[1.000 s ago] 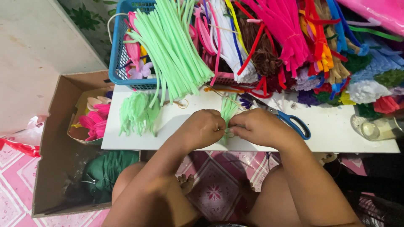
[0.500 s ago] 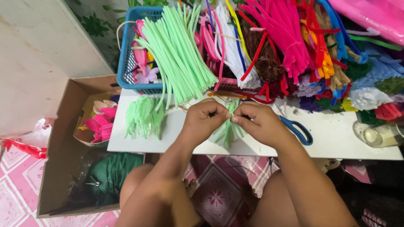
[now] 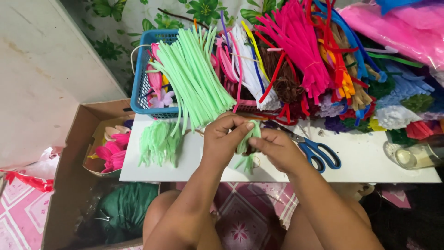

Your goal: Assembling and bundling green pipe cleaners to create leaf-like components for floral arrangements.

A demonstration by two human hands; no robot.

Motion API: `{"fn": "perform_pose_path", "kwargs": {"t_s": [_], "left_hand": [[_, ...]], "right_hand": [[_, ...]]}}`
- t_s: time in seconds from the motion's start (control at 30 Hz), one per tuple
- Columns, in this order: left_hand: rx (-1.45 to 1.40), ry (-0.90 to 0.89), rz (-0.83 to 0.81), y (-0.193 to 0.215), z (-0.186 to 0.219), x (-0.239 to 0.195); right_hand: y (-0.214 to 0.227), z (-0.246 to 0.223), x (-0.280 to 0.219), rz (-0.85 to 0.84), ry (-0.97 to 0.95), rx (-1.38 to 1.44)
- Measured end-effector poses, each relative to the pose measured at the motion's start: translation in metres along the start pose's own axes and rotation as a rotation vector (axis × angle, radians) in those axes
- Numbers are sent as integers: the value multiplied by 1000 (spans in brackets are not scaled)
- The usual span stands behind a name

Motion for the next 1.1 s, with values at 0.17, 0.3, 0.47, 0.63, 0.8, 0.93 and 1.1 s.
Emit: {"fn": "perform_pose_path", "kwargs": {"t_s": [0.17, 0.3, 0.47, 0.63, 0.8, 0.93, 1.1], "left_hand": [[-82, 197, -9, -4, 16, -6], [-128, 215, -63, -1, 14, -7], [-159, 388, -249, -15, 21, -20], [7, 170, -298, 4, 13, -20], [61, 274, -506, -5, 20, -25], [111, 417, -538, -9, 18, -22], [193, 411, -355, 25, -26, -11]], "right_hand": [[-17, 12, -4, -116, -125, 308], [-9, 44, -4, -218, -150, 353], [3, 34, 1, -253, -103, 348], [66, 11, 9, -233, 114, -401], [39, -39, 4, -178, 293, -481], [30, -23, 4, -165, 416, -560], [8, -24, 13, 5, 695, -792]]}}
Point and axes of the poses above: each hand's wrist, its own x-axis towards the middle knuckle, its own y-axis out of the back of the hand, z = x × y, the point moved 5 cm from there along x, towards the middle knuckle, and after that the axes turned 6 degrees about z, right-handed, at the moved point
